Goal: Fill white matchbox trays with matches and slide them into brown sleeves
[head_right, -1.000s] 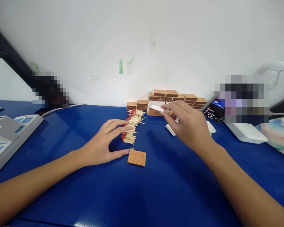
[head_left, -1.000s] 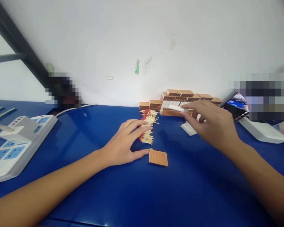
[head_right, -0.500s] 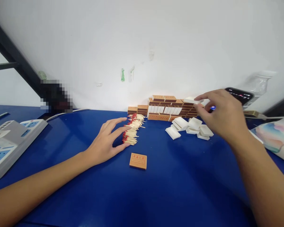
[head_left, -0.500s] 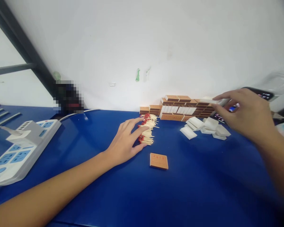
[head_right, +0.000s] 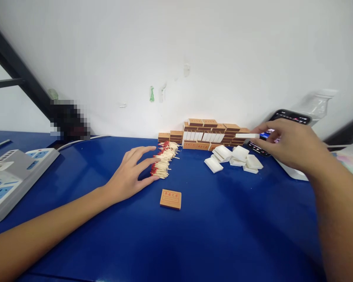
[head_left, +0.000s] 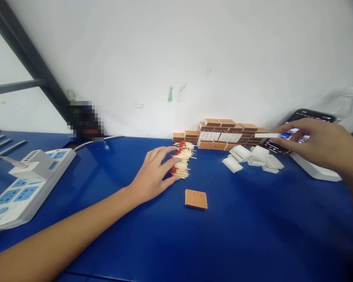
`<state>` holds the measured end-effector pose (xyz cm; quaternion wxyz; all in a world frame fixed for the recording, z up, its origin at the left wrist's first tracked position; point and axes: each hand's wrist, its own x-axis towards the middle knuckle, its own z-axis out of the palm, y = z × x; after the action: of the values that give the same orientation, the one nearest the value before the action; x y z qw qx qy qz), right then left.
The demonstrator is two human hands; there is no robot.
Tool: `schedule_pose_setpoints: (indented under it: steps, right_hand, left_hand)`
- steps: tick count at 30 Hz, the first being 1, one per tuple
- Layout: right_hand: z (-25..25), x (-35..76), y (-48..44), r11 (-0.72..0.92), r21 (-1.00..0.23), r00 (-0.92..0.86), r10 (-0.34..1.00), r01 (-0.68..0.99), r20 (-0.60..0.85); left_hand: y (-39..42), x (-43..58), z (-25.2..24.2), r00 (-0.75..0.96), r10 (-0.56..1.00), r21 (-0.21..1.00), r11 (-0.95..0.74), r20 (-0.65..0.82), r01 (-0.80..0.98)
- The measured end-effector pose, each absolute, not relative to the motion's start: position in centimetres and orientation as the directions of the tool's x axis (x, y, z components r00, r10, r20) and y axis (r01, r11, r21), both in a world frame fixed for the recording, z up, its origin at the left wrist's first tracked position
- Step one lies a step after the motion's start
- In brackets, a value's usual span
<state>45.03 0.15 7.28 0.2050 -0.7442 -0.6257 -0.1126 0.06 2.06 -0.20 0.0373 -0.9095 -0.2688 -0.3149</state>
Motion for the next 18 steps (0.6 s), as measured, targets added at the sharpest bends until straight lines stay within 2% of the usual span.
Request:
schedule_pose_setpoints:
  steps: [5, 12, 16, 18]
  right_hand:
    - [6.8, 45.6, 0.3, -0.084, -0.119, 0.129, 0.885, 0.989, 0.447]
    - [6.2, 44.0, 0.5, -0.044, -0.208, 0.126, 0.907, 0.977, 0.401]
    - [6.5, 40.8, 0.0, 0.076, -0.250, 0.054, 0.876, 0.965, 0.479]
    - [6.5, 38.0, -0.8, 0.198, -0.321, -0.018, 0.873, 0.926, 0.487]
  left_hand:
    - [2.0, 0.0, -0.2, 0.659, 0.474, 0.113, -0.851, 0.584, 0.513]
    - [2.0, -0.1, -0.2, 0.658, 0.469, 0.136, -0.860, 0.590, 0.491]
    - [1.7, 0.1, 0.1, 0.633, 0.443, 0.162, -0.877, 0.635, 0.451]
    - [1.2, 0.3, 0.4, 0.607, 0.421, 0.183, -0.891, 0.675, 0.415]
